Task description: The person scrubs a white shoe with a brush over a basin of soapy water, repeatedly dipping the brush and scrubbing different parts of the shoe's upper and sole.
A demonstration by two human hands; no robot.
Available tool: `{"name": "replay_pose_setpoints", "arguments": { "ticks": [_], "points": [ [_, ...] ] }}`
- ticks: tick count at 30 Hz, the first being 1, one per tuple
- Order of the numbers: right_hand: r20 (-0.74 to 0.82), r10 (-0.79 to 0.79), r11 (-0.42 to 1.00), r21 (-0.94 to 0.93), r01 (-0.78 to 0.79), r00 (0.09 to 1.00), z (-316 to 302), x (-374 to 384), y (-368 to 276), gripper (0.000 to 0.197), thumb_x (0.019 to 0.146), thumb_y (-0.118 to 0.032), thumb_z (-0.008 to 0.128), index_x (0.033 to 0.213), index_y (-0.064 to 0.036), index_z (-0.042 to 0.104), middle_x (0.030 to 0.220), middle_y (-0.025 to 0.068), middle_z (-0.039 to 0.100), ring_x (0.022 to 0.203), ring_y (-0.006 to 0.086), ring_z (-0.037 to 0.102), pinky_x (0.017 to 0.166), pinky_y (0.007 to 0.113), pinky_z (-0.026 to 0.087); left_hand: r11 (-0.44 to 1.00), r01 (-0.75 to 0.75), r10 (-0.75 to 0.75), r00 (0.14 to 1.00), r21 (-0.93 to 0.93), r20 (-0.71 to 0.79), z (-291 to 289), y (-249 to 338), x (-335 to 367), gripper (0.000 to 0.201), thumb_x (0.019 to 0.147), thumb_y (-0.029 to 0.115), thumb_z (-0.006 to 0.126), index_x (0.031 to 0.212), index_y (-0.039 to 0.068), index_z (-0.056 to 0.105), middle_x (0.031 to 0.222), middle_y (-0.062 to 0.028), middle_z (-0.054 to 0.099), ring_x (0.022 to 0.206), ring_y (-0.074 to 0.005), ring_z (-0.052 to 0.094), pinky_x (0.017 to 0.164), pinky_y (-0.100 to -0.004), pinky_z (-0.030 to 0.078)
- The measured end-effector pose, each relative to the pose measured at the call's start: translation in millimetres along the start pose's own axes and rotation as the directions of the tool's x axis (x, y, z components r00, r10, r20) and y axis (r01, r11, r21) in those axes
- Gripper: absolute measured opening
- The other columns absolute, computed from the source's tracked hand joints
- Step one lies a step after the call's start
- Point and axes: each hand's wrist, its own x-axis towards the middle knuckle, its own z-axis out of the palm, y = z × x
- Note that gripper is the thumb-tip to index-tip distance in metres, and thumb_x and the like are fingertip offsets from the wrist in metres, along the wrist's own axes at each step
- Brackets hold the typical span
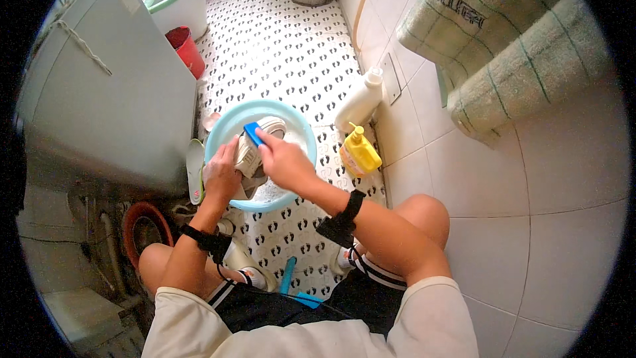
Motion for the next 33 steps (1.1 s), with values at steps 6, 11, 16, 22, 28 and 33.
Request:
{"name": "replay_pose_setpoints", "arguments": {
  "ticks": [6, 11, 16, 22, 28, 33],
  "points": [
    [-0.1, 0.151, 0.988, 0.053, -0.146, 0.983, 5.0, 6.3, 10.7, 0.042, 0.095, -0.028, 0.046, 0.133, -0.012, 0.056, 0.092, 0.0284, 0.066, 0.084, 0.0421, 0.066, 0.078, 0.048, 0.052, 0.999, -0.013, 0.012, 1.0, 0.044, 0.017, 0.6, 7.0, 2.4, 0.056, 0.076, -0.002, 0.057, 0.13, 0.01, 0.054, 0.096, -0.0105, 0.063, 0.083, -0.0343, 0.065, 0.067, -0.0464, 0.052],
    [-0.079, 0.175, 0.984, -0.001, -0.176, 0.981, -5.8, 16.2, 8.5, 0.041, 0.095, -0.028, 0.046, 0.133, -0.015, 0.057, 0.083, 0.0249, 0.067, 0.076, 0.0385, 0.067, 0.072, 0.049, 0.053, 0.999, -0.042, 0.041, 0.999, 0.031, 0.007, 1.3, 5.9, 3.3, 0.055, 0.075, -0.002, 0.057, 0.13, 0.009, 0.055, 0.095, -0.0109, 0.063, 0.081, -0.0337, 0.066, 0.066, -0.046, 0.053],
    [0.018, 0.106, 0.994, 0.004, -0.106, 0.994, 19.4, -5.2, -9.1, 0.041, 0.096, -0.026, 0.047, 0.135, -0.0146, 0.054, 0.081, 0.0262, 0.065, 0.071, 0.0398, 0.066, 0.067, 0.046, 0.051, 0.999, -0.043, 0.043, 0.999, 0.014, 0.011, 1.0, 2.9, 1.2, 0.052, 0.076, 0.0, 0.057, 0.127, 0.008, 0.056, 0.094, -0.0111, 0.063, 0.08, -0.0347, 0.065, 0.066, -0.047, 0.053],
    [-0.146, 0.162, 0.979, -0.097, -0.178, 0.976, -2.3, 12.3, 12.6, 0.043, 0.096, -0.023, 0.05, 0.139, -0.0183, 0.05, 0.072, 0.0254, 0.063, 0.066, 0.0432, 0.063, 0.061, 0.05, 0.049, 0.998, -0.052, 0.053, 0.998, 0.022, -0.025, 3.9, 5.0, 3.9, 0.044, 0.077, 0.002, 0.058, 0.121, 0.007, 0.058, 0.093, -0.0117, 0.064, 0.079, -0.0353, 0.065, 0.067, -0.0471, 0.052],
    [0.029, 0.093, 0.987, -0.132, -0.088, 0.995, 8.6, 4.0, -0.6, 0.043, 0.096, -0.026, 0.05, 0.139, -0.0221, 0.051, 0.073, 0.0238, 0.064, 0.065, 0.0414, 0.063, 0.062, 0.049, 0.05, 1.0, 0.022, -0.021, 1.0, -0.004, 0.017, 4.9, -2.2, 1.6, 0.042, 0.076, 0.0, 0.06, 0.117, 0.008, 0.06, 0.096, -0.0127, 0.065, 0.084, -0.0359, 0.065, 0.069, -0.0472, 0.052],
    [0.011, 0.109, 0.993, -0.054, -0.108, 0.994, 14.8, -1.3, 0.6, 0.045, 0.097, -0.029, 0.046, 0.141, -0.018, 0.048, 0.068, 0.0235, 0.063, 0.061, 0.04, 0.063, 0.061, 0.052, 0.051, 0.999, 0.05, -0.051, 0.998, 0.018, 0.041, 4.8, 3.9, 3.3, 0.043, 0.074, -0.001, 0.061, 0.116, 0.007, 0.061, 0.098, -0.0128, 0.065, 0.088, -0.0361, 0.065, 0.072, -0.0469, 0.052]
  ]
}}
